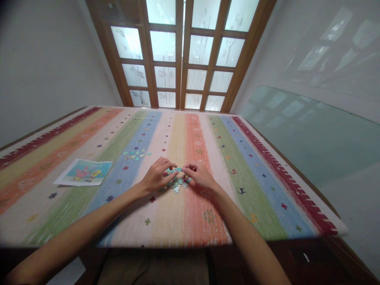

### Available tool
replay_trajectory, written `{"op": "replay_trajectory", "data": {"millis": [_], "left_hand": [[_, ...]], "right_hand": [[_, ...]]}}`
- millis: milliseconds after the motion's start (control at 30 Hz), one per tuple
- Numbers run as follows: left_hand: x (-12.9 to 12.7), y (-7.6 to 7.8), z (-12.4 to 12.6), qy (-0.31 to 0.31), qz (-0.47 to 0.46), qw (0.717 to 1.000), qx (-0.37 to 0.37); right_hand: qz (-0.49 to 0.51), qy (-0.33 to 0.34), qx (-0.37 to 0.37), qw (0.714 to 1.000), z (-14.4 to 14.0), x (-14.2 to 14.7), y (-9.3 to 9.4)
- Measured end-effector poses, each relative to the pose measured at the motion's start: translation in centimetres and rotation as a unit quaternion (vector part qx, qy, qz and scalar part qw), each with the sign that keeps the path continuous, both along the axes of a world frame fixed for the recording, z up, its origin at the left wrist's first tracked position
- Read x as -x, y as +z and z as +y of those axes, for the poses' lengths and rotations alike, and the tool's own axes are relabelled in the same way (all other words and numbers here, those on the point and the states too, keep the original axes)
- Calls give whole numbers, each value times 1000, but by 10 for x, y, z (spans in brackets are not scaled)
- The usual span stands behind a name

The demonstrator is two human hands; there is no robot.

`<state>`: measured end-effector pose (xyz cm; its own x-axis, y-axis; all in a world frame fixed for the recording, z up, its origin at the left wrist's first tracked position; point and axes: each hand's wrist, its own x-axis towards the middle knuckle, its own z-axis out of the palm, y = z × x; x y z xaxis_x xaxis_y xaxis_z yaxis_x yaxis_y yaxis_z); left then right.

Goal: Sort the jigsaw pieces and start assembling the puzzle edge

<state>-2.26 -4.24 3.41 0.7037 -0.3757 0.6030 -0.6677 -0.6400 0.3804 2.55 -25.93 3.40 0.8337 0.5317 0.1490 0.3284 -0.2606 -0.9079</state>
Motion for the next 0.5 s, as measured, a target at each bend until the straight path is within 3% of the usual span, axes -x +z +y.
{"op": "replay_trajectory", "data": {"millis": [200, 333, 500], "left_hand": [[6, 4, 21, 12, -12, 1000, 3], [15, 8, 66, 77, 17, 997, -3], [23, 9, 131, 207, 57, 976, -30]], "right_hand": [[8, -39, -25, 999, 0, 1, -2], [22, -48, -20, 998, -1, -1, -2], [1, -63, -14, 998, 0, -1, -1]]}}
